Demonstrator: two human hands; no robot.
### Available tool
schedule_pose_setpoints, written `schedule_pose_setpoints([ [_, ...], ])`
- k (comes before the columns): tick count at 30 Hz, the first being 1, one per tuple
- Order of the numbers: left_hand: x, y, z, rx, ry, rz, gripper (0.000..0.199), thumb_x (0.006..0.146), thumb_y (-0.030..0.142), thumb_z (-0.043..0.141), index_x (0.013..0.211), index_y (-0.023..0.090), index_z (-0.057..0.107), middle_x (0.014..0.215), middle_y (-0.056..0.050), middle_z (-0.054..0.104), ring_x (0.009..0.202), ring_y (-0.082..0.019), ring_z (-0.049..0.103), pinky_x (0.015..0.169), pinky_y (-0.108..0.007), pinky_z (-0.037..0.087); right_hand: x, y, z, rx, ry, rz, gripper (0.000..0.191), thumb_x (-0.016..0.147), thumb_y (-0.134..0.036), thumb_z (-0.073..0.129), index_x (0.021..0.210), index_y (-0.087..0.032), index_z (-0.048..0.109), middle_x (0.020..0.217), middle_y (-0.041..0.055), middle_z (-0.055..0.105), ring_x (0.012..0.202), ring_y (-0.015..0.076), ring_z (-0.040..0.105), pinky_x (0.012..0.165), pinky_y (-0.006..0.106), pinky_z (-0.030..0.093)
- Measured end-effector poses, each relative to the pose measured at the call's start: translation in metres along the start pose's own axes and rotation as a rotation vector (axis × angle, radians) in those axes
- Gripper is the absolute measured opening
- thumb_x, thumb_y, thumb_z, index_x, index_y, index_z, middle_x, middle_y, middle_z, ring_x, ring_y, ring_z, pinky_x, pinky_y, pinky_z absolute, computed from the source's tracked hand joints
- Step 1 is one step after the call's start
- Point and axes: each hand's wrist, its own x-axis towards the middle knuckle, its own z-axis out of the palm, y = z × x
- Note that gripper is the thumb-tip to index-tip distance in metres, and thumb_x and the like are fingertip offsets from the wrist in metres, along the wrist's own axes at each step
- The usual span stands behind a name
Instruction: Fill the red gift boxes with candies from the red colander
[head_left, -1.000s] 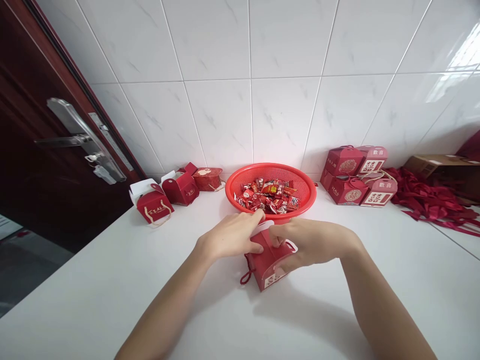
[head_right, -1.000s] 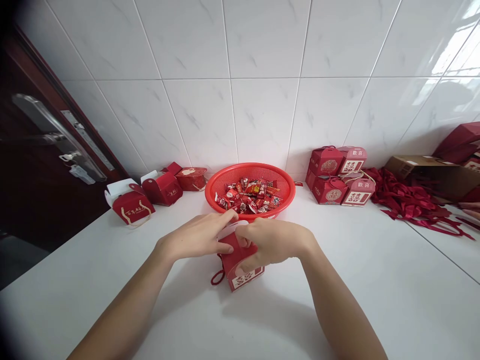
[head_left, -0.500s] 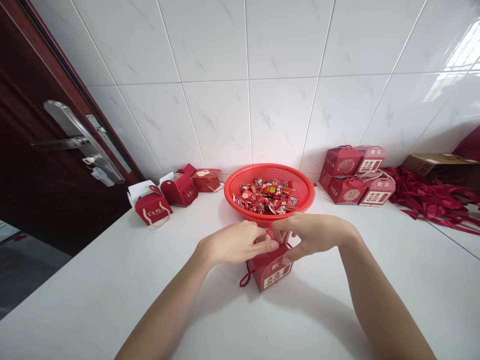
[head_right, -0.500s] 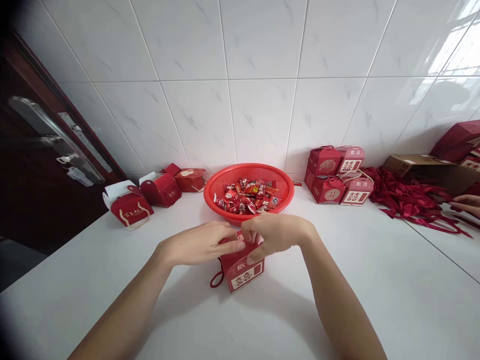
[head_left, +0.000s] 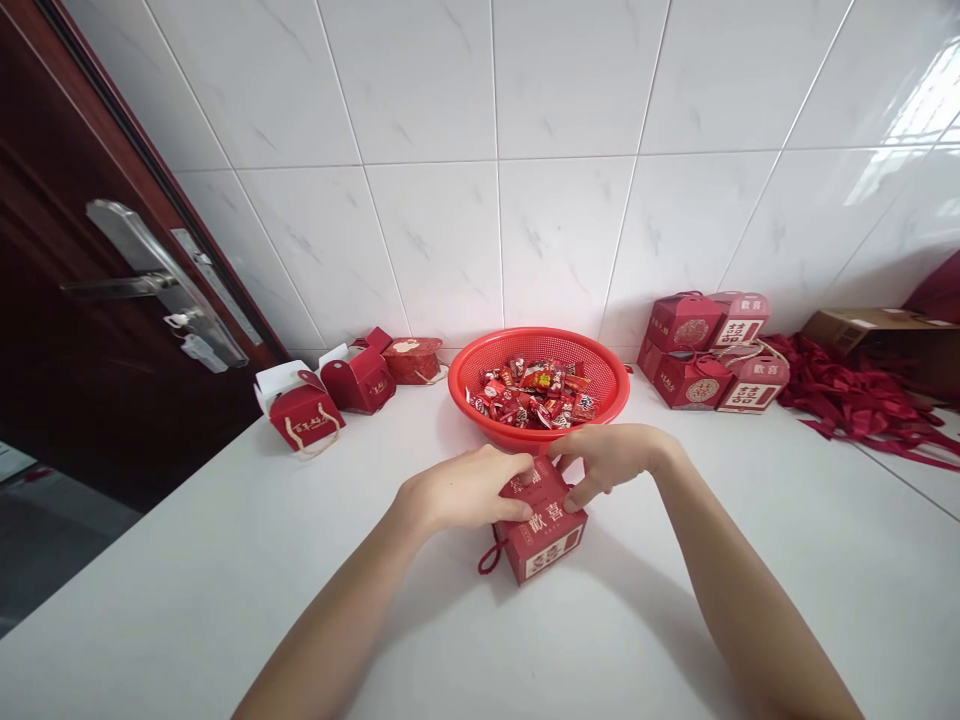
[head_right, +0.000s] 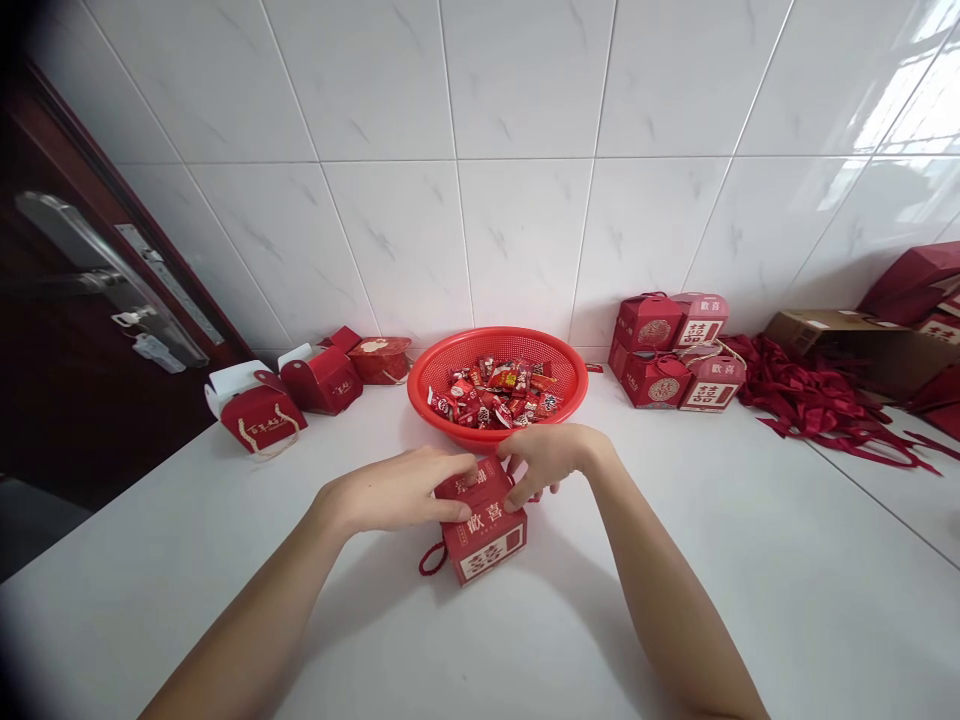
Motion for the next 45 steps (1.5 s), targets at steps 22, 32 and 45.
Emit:
schedule_pose_setpoints([
  [22,0.014,-0.015,-0.007,-0.042,-0.054,0.009,0.038,0.075,0.045,0.071,0.103,0.022,0.058,0.107,-0.004,0.062,0.090,-0.023,0.060,0.063,-0.028,0.043,0.002,-0.004,-0.001,0.140,-0.077,-0.099,0.076,0.068,-0.031,0.084,0.135,-0.021,0.050,0.076,-0.0028,0.065,0.067,0.0177,0.067,0.063,0.028,0.050],
  [32,0.017,-0.021,-0.010,-0.073,-0.049,0.046,0.038,0.071,0.044,0.074,0.099,0.022,0.059,0.100,-0.002,0.060,0.086,-0.022,0.059,0.063,-0.027,0.041,-0.002,-0.004,-0.002,0.257,0.159,-0.134,0.044,0.065,-0.013,0.065,0.107,-0.022,0.054,0.069,-0.0064,0.060,0.062,0.0132,0.054,0.056,0.024,0.039],
  [45,0.014,-0.019,-0.010,-0.130,0.039,-0.019,0.048,0.068,0.042,0.077,0.111,0.027,0.064,0.113,-0.005,0.059,0.097,-0.026,0.061,0.073,-0.029,0.048,-0.021,-0.011,-0.006,0.631,0.288,-0.280,0.035,0.072,-0.027,0.076,0.102,-0.023,0.059,0.064,-0.0060,0.062,0.070,0.0172,0.060,0.072,0.032,0.045],
])
